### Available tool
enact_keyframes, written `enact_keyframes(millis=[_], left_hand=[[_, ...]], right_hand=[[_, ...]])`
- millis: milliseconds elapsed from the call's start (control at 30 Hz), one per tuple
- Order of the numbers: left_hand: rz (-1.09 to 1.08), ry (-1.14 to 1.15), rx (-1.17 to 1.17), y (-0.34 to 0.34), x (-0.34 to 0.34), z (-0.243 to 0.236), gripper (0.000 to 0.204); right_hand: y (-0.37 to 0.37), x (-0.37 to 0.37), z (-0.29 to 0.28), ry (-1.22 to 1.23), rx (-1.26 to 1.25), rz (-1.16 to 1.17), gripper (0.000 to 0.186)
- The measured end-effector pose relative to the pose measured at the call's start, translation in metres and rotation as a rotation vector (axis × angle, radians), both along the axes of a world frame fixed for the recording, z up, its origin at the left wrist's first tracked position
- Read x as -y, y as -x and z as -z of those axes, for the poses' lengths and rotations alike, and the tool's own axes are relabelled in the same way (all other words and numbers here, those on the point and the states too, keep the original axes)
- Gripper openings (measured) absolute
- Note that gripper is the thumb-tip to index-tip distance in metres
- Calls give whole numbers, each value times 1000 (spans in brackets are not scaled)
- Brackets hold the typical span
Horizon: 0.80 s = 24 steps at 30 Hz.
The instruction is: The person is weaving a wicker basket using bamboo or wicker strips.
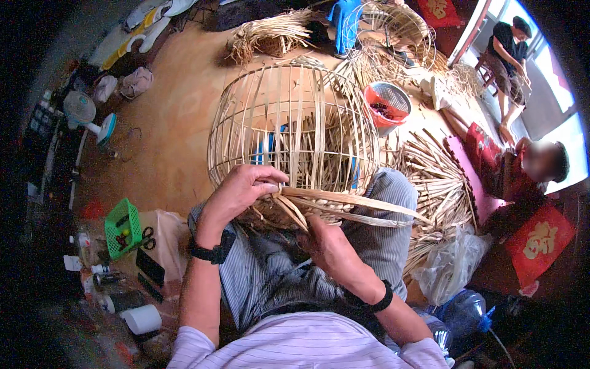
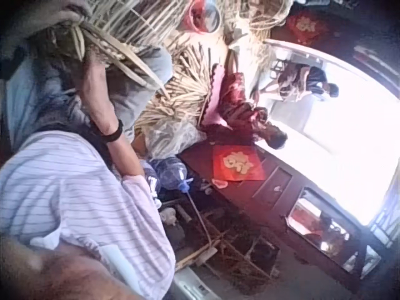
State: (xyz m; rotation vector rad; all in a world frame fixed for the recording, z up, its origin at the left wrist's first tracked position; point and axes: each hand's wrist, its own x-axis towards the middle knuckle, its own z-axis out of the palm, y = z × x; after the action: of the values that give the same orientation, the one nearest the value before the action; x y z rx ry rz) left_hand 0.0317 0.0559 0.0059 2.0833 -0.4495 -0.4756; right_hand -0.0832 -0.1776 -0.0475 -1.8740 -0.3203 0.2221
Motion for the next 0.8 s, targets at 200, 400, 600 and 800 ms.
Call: enact_keyframes(millis=[200, 400, 600, 800], left_hand=[[-6, 61, 53, 1, -6, 16, 24], [0, 90, 35, -2, -5, 20, 20], [-24, -112, 275, 26, 0, 15, 21], [-48, -13, 408, 47, 7, 23, 32]], right_hand=[[18, 16, -28, 145, -161, -40, 24], [53, -5, -69, 149, -115, -128, 22], [14, 7, -101, -358, -606, -15, 32], [-29, 34, -100, -756, -741, -86, 40]])
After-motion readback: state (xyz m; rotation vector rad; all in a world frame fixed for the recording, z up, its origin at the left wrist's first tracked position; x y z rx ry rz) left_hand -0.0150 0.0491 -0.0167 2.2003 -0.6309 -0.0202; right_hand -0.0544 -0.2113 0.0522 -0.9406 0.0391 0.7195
